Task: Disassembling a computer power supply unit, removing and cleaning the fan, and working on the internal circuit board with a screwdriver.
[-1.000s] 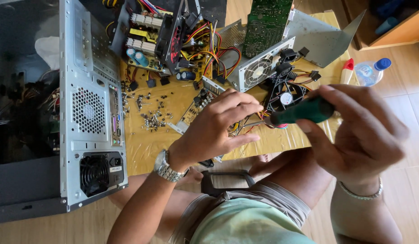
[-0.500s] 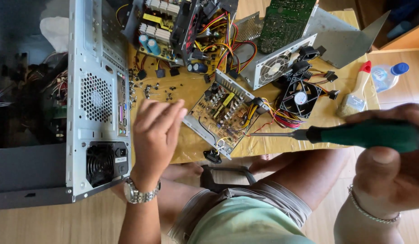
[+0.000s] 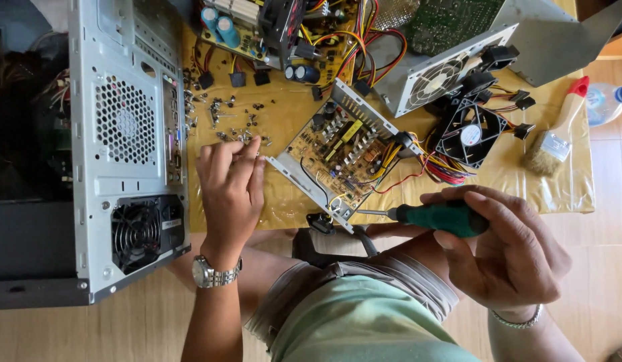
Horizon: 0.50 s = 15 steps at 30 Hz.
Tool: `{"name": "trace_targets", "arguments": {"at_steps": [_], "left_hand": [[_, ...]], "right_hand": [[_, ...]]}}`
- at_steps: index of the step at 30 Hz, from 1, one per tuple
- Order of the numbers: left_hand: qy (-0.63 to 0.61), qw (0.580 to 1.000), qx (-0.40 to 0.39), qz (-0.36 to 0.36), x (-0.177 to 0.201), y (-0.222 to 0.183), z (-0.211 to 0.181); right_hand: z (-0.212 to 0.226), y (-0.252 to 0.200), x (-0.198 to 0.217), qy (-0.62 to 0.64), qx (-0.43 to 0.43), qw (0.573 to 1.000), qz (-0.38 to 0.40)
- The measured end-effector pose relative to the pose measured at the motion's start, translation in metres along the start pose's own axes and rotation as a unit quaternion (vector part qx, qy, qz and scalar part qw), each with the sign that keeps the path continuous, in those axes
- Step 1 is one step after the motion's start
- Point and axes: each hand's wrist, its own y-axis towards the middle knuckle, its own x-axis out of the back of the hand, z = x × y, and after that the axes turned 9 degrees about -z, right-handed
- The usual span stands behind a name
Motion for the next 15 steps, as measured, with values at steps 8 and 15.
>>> {"name": "trace_targets", "arguments": {"at_steps": [8, 15], "left_hand": [[-0.125, 0.991, 0.001, -0.041, 0.011, -0.013, -0.025], [-0.219, 0.973, -0.009, 0.066, 0.013, -0.009, -0.026]], "right_hand": [[0.002, 0.0, -0.009, -0.006, -0.006, 1.0, 0.02], [0.001, 0.0, -0.011, -0.001, 0.006, 1.0, 0.024]]}}
